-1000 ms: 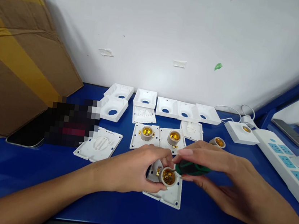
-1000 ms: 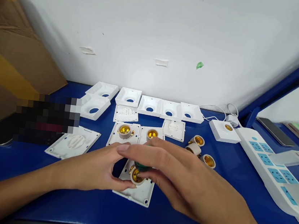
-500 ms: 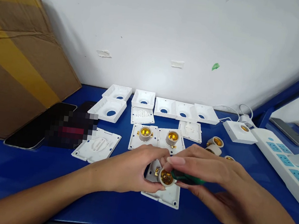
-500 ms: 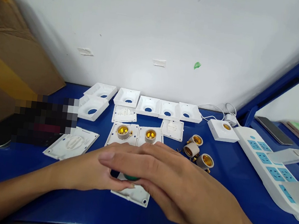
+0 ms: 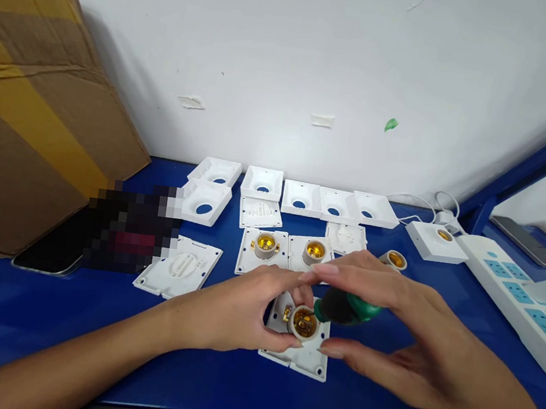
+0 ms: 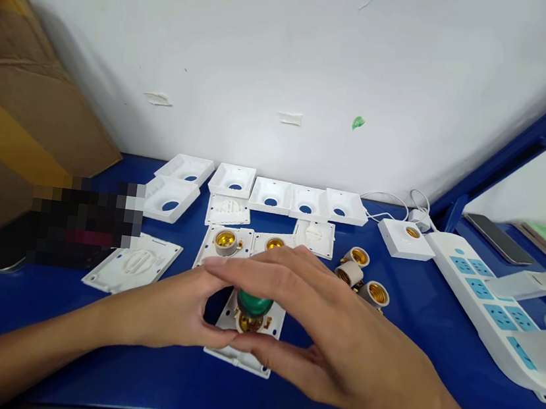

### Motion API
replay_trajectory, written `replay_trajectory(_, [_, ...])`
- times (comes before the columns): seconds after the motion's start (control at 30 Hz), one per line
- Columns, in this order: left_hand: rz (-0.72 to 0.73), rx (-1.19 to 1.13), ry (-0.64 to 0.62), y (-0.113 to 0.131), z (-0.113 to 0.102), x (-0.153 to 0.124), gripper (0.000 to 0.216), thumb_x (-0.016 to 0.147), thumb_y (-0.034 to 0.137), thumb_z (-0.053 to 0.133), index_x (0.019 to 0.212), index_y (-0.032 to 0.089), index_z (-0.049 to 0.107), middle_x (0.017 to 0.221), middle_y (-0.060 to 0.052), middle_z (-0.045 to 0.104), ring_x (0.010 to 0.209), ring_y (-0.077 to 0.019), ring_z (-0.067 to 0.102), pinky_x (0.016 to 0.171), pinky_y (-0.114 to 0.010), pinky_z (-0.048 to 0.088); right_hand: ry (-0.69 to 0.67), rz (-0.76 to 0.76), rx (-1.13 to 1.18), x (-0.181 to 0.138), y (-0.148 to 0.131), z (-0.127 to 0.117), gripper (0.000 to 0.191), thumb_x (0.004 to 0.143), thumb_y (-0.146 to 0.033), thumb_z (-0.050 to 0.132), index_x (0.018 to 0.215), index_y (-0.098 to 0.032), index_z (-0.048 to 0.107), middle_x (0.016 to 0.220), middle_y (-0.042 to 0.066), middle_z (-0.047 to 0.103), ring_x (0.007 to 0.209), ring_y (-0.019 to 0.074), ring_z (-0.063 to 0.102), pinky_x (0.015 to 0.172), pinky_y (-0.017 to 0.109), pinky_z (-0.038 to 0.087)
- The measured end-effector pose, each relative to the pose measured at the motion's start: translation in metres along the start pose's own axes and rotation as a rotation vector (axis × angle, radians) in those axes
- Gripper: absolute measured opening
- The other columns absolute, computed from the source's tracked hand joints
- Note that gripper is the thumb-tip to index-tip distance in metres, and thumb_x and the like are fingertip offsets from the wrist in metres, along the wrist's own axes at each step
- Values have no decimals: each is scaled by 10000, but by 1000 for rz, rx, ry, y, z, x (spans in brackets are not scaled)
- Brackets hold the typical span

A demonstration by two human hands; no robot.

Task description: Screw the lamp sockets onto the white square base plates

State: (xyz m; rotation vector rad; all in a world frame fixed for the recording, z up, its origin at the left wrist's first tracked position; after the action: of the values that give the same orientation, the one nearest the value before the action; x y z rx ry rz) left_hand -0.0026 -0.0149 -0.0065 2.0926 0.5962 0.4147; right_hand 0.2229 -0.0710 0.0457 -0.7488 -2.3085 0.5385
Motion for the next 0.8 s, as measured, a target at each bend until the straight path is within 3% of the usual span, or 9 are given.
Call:
replay_trajectory(0.13, [-2, 27, -18, -2, -1, 0, 341, 864, 291, 830, 1143, 220, 649, 1083, -34, 716, 1020, -252, 691, 905, -359, 520, 2, 5, -21, -2, 0, -1, 599, 1026, -140, 630, 1564, -325, 443, 1351, -4, 716, 1231, 152, 662, 1025, 251, 570])
replay_trajectory(0.3, [-28, 49, 0, -4, 1, -2, 403, 855, 284, 856, 1191, 225, 640, 1180, -53, 700, 1084, -262, 676, 923, -365, 518, 64, -9, -68, -2, 6, 5, 500, 1009, -205, 691, 1475, -281, 524, 1195, 23, 750, 1099, 170, 711, 901, 246, 600])
replay_trajectory(0.4, [-26, 41, 9, -3, 3, -3, 392, 847, 268, 863, 1173, 221, 649, 1175, -49, 702, 1072, -254, 677, 928, -357, 520, 96, -27, -92, 0, 6, 6, 491, 991, -238, 729, 1445, -254, 540, 1163, 18, 752, 1045, 154, 715, 917, 228, 586])
replay_trajectory(0.6, [-22, 44, 3, -3, 1, -2, 365, 846, 267, 855, 1152, 227, 662, 1124, -42, 713, 1066, -265, 678, 931, -365, 524, 67, 13, -80, -1, 2, 1, 651, 1003, -228, 709, 1580, -300, 417, 1461, 0, 660, 1328, 130, 613, 1190, 223, 430])
replay_trajectory(0.7, [5, 28, -12, -2, -1, -1, 396, 857, 276, 846, 1199, 228, 651, 1137, -44, 708, 1106, -266, 666, 985, -380, 514, 30, 21, -17, -3, -1, 0, 630, 1004, -197, 690, 1572, -309, 440, 1447, 8, 661, 1359, 149, 595, 1165, 247, 476])
replay_trajectory(0.8, [0, 42, -11, -3, -1, 0, 390, 856, 319, 852, 1178, 222, 655, 1110, -43, 709, 1047, -258, 675, 954, -379, 525, 28, 37, -20, -5, -2, 0, 604, 1019, -171, 657, 1563, -329, 450, 1356, 7, 706, 1246, 149, 661, 1039, 240, 561])
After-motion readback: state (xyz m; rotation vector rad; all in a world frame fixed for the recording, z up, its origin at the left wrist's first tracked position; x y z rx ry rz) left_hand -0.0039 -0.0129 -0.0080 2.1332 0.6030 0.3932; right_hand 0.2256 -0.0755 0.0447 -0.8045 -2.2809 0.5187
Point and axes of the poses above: each hand's wrist, its own x-axis towards the middle knuckle, its own z-axis out of the palm, y = z × x, the point moved 1 cm from there along x, towards the middle knuckle
